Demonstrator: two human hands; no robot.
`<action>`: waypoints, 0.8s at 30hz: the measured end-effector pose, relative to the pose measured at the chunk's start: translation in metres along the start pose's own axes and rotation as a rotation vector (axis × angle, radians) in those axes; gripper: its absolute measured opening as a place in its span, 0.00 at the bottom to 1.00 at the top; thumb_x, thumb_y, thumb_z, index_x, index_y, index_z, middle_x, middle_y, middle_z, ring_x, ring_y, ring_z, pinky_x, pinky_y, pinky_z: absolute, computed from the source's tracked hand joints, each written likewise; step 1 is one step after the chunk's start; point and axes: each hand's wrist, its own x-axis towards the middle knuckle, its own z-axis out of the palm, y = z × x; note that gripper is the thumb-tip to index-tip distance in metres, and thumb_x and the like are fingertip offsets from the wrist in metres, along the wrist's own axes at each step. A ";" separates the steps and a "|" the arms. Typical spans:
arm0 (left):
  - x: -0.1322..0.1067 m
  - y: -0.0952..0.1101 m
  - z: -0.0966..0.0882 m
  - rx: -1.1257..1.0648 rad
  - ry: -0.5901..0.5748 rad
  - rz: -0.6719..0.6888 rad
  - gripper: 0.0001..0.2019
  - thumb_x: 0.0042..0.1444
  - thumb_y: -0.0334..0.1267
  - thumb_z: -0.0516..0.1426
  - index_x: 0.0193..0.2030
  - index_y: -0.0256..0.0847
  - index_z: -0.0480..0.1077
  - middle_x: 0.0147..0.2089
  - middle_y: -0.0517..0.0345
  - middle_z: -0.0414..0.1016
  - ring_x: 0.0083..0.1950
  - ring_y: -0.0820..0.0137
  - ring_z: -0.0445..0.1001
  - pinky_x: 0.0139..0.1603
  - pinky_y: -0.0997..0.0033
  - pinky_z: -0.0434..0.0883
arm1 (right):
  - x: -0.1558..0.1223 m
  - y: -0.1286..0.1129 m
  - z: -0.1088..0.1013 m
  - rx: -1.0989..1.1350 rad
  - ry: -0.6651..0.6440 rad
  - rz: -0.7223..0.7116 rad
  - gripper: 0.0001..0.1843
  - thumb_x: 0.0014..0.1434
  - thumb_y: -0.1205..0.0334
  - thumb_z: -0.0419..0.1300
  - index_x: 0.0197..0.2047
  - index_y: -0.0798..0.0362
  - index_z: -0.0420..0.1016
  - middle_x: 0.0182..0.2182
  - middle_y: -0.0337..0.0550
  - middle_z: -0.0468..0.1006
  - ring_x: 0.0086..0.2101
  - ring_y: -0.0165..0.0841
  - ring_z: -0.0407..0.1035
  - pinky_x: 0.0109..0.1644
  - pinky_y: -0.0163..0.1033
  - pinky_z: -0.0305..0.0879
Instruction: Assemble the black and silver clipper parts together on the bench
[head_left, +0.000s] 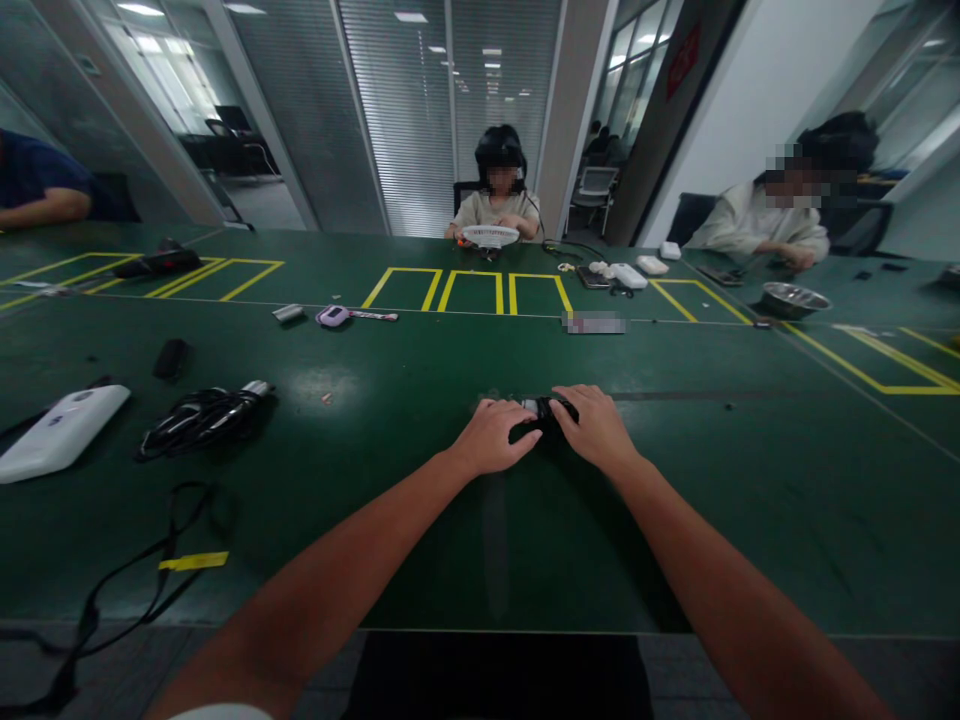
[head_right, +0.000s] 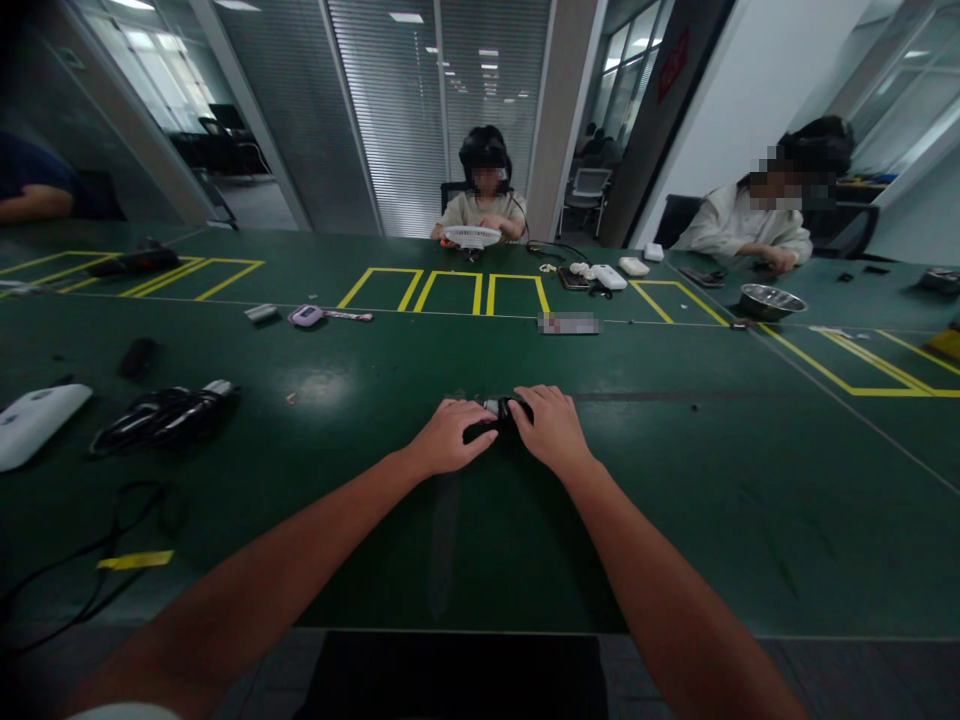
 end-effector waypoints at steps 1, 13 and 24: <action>0.000 0.000 0.000 0.002 -0.004 0.002 0.15 0.62 0.47 0.53 0.49 0.42 0.72 0.51 0.52 0.75 0.51 0.60 0.71 0.53 0.56 0.62 | 0.000 0.002 0.000 -0.008 -0.010 0.010 0.19 0.67 0.53 0.48 0.51 0.51 0.75 0.45 0.50 0.77 0.47 0.43 0.67 0.52 0.50 0.61; 0.002 -0.004 0.004 0.016 -0.009 -0.018 0.18 0.62 0.52 0.52 0.46 0.42 0.72 0.50 0.52 0.75 0.51 0.60 0.70 0.53 0.56 0.62 | 0.001 0.000 -0.005 0.006 -0.007 0.046 0.18 0.67 0.54 0.48 0.45 0.50 0.77 0.40 0.46 0.81 0.41 0.40 0.72 0.48 0.44 0.64; 0.002 -0.004 0.002 -0.006 0.004 -0.098 0.25 0.64 0.56 0.47 0.55 0.40 0.68 0.52 0.48 0.73 0.54 0.58 0.69 0.55 0.53 0.62 | -0.001 -0.010 -0.008 0.248 -0.082 -0.073 0.19 0.67 0.54 0.48 0.53 0.48 0.75 0.48 0.42 0.79 0.46 0.38 0.74 0.53 0.45 0.67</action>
